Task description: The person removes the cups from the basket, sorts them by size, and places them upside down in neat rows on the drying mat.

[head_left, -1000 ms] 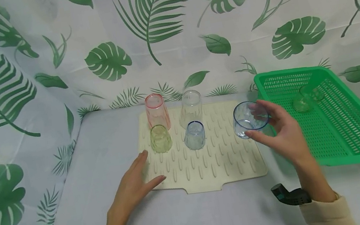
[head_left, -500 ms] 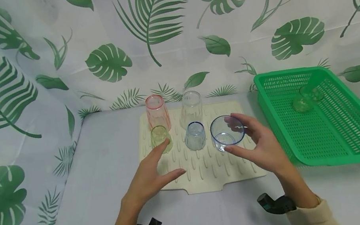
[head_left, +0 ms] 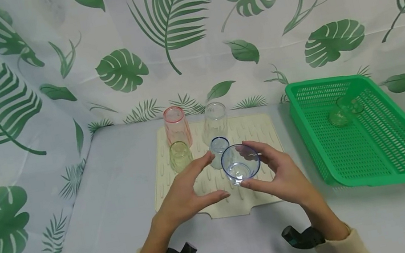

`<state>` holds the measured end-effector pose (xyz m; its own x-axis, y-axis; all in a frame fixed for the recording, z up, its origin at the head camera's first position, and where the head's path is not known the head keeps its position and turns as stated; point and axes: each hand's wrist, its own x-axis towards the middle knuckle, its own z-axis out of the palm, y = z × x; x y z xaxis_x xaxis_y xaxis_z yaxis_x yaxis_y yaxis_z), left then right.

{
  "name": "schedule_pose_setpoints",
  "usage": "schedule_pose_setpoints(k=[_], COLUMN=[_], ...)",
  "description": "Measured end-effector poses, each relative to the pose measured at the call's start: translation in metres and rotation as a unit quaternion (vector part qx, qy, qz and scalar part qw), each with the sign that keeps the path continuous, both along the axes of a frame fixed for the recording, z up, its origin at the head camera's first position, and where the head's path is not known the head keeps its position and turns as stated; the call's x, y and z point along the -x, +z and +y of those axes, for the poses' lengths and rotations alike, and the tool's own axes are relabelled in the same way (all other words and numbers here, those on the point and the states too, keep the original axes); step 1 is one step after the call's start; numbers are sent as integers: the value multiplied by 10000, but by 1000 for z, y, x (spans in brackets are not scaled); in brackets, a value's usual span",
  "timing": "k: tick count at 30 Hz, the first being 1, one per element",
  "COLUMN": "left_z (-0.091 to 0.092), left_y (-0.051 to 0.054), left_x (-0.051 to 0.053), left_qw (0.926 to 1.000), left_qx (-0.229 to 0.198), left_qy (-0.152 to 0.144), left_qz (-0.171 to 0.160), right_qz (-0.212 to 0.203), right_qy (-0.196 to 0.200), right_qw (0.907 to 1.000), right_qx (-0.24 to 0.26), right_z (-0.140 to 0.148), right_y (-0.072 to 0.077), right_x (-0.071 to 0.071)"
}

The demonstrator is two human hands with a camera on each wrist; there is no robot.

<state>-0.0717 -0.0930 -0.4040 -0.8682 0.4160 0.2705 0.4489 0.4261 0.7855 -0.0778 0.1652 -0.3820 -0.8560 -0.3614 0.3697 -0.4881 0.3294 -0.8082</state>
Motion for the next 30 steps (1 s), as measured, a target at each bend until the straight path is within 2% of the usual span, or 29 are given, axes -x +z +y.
schedule_pose_setpoints(k=[6,13,19,25,30], left_z=[6,9,9,9,10], left_y=[1,2,2,1,1], left_x=[-1,0,0,0,0], left_qw=[9997,9975,9964,9944,9938], left_qx=[-162,-468,-546,-729,-798], left_qy=[-164,-472,-525,-548,-462], left_qz=[-12,221,379,533,621], right_qz=[-218,-332,-432,-406,-625], right_qy=[158,436,765,1135,1153], right_qw=[9996,9984,9961,9925,9910], right_qx=[-114,-148,-115,222,269], right_z=[-4,-9,-12,-12,-14], right_y=[0,-2,-5,-10,-17], right_x=[-4,-6,-6,-3,-2])
